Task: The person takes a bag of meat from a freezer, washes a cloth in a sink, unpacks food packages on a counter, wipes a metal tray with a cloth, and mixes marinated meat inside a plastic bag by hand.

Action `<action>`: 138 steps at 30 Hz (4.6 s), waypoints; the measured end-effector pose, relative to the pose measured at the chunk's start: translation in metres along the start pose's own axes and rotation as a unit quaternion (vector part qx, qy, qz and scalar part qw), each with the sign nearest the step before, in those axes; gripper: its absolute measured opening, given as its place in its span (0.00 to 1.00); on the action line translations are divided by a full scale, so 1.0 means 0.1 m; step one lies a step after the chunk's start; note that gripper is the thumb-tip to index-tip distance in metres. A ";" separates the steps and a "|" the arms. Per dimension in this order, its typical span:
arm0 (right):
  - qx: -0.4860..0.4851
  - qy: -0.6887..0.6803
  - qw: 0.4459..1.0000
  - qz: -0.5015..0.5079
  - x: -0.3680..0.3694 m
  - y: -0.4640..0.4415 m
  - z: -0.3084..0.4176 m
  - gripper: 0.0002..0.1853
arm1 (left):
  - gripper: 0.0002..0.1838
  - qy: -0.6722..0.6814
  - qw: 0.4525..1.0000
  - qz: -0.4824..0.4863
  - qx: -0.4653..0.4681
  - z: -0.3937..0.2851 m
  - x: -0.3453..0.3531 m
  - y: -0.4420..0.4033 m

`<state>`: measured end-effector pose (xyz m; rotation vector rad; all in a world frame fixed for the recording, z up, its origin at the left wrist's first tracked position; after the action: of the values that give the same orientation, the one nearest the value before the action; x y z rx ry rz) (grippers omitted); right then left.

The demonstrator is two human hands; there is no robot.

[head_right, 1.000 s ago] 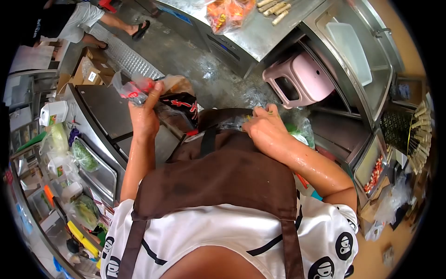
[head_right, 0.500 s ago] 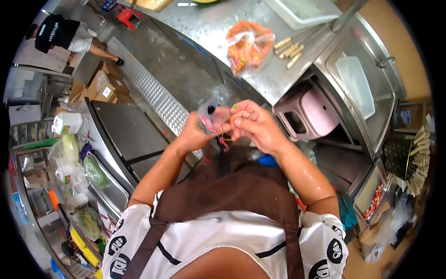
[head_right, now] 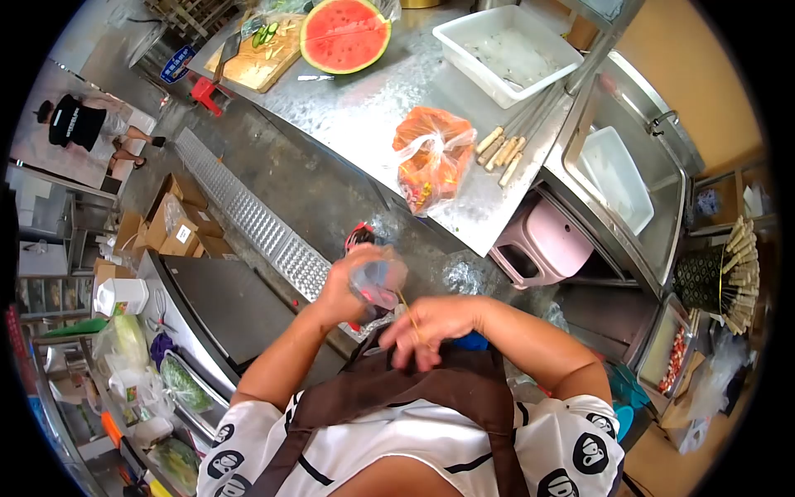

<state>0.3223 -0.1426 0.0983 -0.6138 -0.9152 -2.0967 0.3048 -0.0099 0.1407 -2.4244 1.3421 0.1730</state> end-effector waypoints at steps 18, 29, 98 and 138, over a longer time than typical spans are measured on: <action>-0.452 -0.416 0.787 -0.063 -2.24 -0.43 2.26 0.32 | 0.49 -0.194 0.969 0.105 0.116 0.31 -0.58 -1.71; -0.399 -0.490 0.759 -0.154 -2.49 -1.01 2.01 0.05 | 0.16 -0.419 0.894 0.083 -0.134 0.77 -0.80 -1.69; -0.437 -0.284 0.797 -0.304 -1.89 -0.26 1.38 0.39 | 0.20 0.651 0.662 0.079 -0.363 1.74 0.05 -1.43; -0.156 -0.233 0.881 -0.382 -2.22 -0.91 1.49 0.26 | 0.35 0.281 0.896 -0.147 -0.312 1.76 -1.00 -0.99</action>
<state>0.4023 0.1122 0.0081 -1.0926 -1.2335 -2.9125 0.3451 0.1825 0.0300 -3.3814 1.2262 -0.2401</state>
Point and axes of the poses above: each hand's wrist, its own y-axis away from the middle knuckle, its own x-axis out of the palm, z = x × y, the point moved 9 cm from there along -y, towards the middle knuckle, and after that the axes turned 4 degrees about x, right-handed, at the moved point
